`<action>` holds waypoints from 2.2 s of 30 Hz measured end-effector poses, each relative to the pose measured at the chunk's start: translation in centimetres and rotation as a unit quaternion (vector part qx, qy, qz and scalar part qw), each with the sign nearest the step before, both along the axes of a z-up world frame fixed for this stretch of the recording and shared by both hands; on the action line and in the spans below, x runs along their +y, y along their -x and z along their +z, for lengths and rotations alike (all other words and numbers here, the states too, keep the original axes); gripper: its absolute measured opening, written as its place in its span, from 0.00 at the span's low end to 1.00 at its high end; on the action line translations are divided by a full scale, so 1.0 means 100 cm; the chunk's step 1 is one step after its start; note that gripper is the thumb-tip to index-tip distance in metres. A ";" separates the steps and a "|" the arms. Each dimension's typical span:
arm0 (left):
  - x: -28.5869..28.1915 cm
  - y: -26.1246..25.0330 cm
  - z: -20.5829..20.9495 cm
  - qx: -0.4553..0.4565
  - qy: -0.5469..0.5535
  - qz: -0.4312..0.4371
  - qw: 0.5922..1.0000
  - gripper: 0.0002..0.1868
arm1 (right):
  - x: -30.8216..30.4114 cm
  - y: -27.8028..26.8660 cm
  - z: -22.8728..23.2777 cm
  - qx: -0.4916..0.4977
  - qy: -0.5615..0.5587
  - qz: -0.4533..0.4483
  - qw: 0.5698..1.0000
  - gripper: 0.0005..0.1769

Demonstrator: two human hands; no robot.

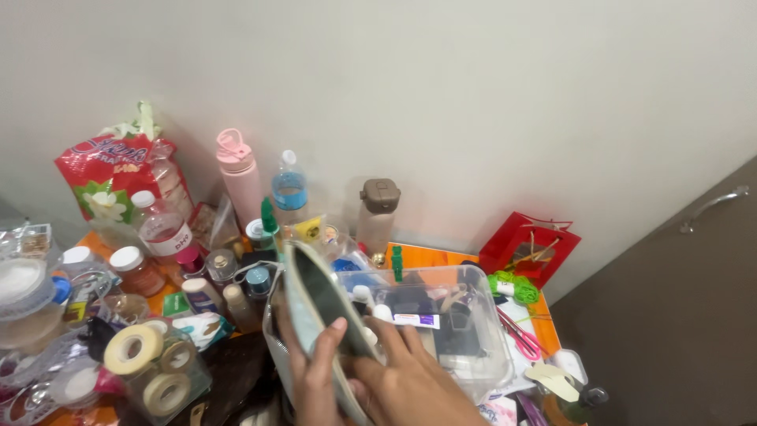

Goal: The person transfers cosmetic items from a light-colored pouch into a clear plastic storage container. They place the container on a shelf inside a cabinet and then return to the table to pick up more items, including a pink tube, to add to the container.

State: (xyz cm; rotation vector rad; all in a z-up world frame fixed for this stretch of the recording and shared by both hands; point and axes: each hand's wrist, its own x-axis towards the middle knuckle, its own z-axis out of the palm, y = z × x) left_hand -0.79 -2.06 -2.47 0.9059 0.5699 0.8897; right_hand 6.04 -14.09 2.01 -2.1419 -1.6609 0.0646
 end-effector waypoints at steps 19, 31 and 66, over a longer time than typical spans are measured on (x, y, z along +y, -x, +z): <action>0.059 0.027 0.028 0.094 0.165 0.048 0.981 0.43 | 0.051 -0.140 -0.127 0.268 0.431 -0.119 0.853 0.25; 0.077 0.016 -0.027 0.067 0.090 0.012 0.994 0.44 | 0.066 -0.128 -0.148 0.418 0.351 -0.201 0.813 0.22; -0.017 -0.054 0.044 0.016 0.083 -0.039 0.996 0.44 | -0.062 -0.005 -0.006 0.032 -0.235 -0.051 0.970 0.28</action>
